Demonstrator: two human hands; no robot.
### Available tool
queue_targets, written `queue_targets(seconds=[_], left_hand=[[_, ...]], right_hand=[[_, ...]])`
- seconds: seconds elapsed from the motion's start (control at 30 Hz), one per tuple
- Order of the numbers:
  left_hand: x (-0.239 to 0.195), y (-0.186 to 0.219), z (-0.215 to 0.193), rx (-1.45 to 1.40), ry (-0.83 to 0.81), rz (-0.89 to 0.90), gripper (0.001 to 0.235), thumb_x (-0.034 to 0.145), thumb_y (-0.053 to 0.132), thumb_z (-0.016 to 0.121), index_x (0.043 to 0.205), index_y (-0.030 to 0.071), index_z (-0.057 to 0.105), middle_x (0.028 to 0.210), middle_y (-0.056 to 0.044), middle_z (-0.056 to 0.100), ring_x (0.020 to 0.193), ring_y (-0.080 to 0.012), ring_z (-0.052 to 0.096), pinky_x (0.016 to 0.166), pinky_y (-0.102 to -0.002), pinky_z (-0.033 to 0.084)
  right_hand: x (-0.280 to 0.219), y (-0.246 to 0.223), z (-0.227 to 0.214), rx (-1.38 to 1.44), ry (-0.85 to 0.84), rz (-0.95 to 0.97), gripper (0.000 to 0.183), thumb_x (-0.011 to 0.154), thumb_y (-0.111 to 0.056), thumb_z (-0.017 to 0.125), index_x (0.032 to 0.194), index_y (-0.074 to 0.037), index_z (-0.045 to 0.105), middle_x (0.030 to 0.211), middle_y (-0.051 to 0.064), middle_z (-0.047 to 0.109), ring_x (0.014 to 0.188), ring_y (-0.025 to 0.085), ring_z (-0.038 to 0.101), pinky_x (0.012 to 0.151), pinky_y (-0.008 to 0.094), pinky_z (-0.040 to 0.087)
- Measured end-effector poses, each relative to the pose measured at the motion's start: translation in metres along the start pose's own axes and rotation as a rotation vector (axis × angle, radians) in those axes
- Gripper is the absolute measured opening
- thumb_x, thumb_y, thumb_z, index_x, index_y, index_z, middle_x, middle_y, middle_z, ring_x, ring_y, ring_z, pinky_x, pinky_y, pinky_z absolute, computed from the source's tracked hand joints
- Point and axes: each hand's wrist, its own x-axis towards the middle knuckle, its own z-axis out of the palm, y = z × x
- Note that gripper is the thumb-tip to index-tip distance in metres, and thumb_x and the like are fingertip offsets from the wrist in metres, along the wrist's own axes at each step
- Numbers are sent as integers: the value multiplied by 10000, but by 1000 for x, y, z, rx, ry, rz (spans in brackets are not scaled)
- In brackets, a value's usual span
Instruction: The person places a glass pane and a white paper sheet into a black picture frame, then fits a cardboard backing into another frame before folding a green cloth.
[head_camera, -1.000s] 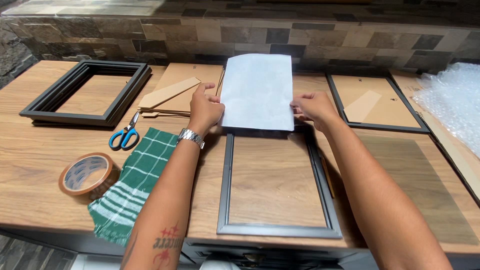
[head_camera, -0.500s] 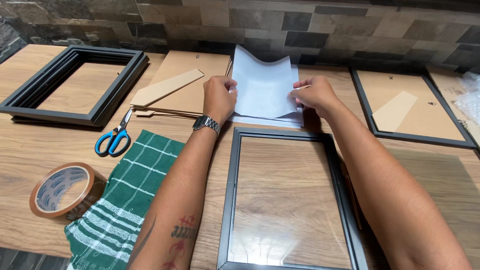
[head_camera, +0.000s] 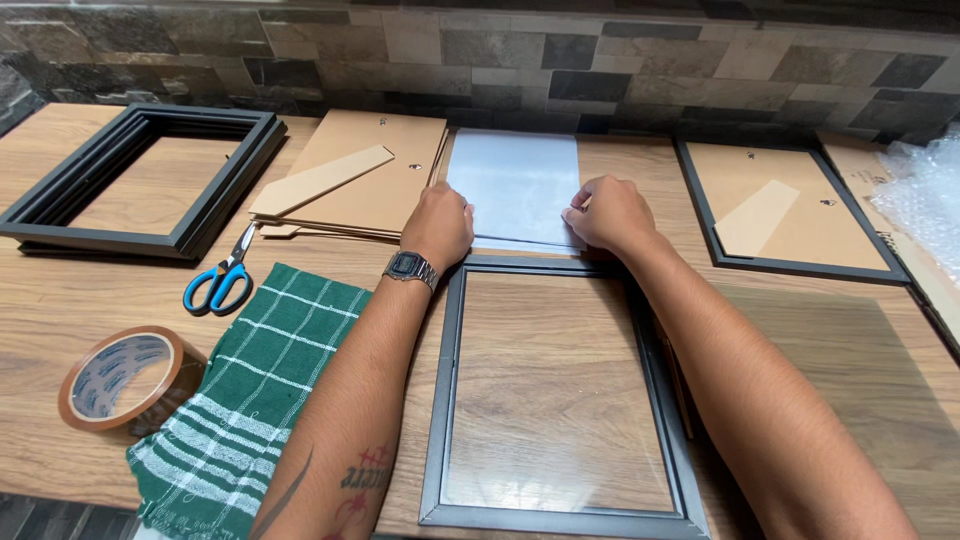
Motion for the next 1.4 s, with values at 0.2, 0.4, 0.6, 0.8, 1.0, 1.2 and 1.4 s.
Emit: queue_targets(seconds=[0.2, 0.4, 0.6, 0.8, 1.0, 1.2, 1.4], left_hand=[[-39, 32, -28, -113, -109, 29, 714, 1249, 412, 402, 1750, -88, 500, 1673, -353, 626, 1642, -493, 552, 1401, -576, 429], [-113, 79, -95, -240, 11, -27, 659, 1210, 355, 584, 1722, -57, 532, 1620, -314, 649, 1617, -478, 559, 1363, -608, 438], [-214, 87, -130, -186, 120, -43, 476, 1132, 399, 724, 1443, 44, 780, 1325, -190, 787, 1360, -458, 736, 1154, -600, 577], [-300, 83, -104, -74, -38, -211, 515, 1091, 439, 740, 1374, 23, 846, 1399, -228, 759, 1384, -480, 718, 1162, -583, 571], [-315, 70, -73, -241, 149, -146, 529, 1107, 374, 681, 1459, 0, 806, 1529, -229, 683, 1503, -403, 624, 1255, -538, 510], [-310, 73, -83, -282, 92, -254, 493, 994, 307, 840, 1402, 30, 861, 1510, -185, 746, 1538, -436, 624, 1317, -573, 462], [-306, 90, -104, -854, 80, -410, 529, 962, 93, 891, 1472, -8, 796, 1405, -231, 850, 1232, -332, 865, 1017, -419, 737]], right_hand=[[-25, 14, -12, 43, -51, -174, 517, 1105, -321, 735, 1463, 42, 823, 1364, 327, 818, 1379, 533, 753, 1173, 643, 599], [-117, 28, -69, 93, -56, -170, 527, 1051, -297, 771, 1504, -30, 804, 1382, 205, 841, 1301, 406, 814, 1124, 565, 634], [-248, 37, -109, 85, 35, -138, 373, 1022, -268, 799, 1323, -75, 905, 1133, 199, 918, 1132, 470, 850, 999, 595, 664], [-362, 42, -68, 70, -18, 120, 344, 981, -397, 822, 1173, -162, 984, 990, 178, 944, 1002, 435, 890, 871, 528, 692], [-381, 52, -21, 37, 154, 166, 503, 1027, -521, 740, 1373, -187, 887, 1109, 46, 786, 1092, 369, 793, 945, 552, 615], [-390, 43, -25, 102, 302, 84, 391, 1024, -381, 804, 1275, -110, 933, 1012, 89, 835, 882, 379, 846, 831, 549, 673], [-388, 50, -21, 134, 330, 104, 348, 991, -402, 846, 1219, -159, 948, 956, 19, 832, 808, 288, 832, 802, 484, 657]])
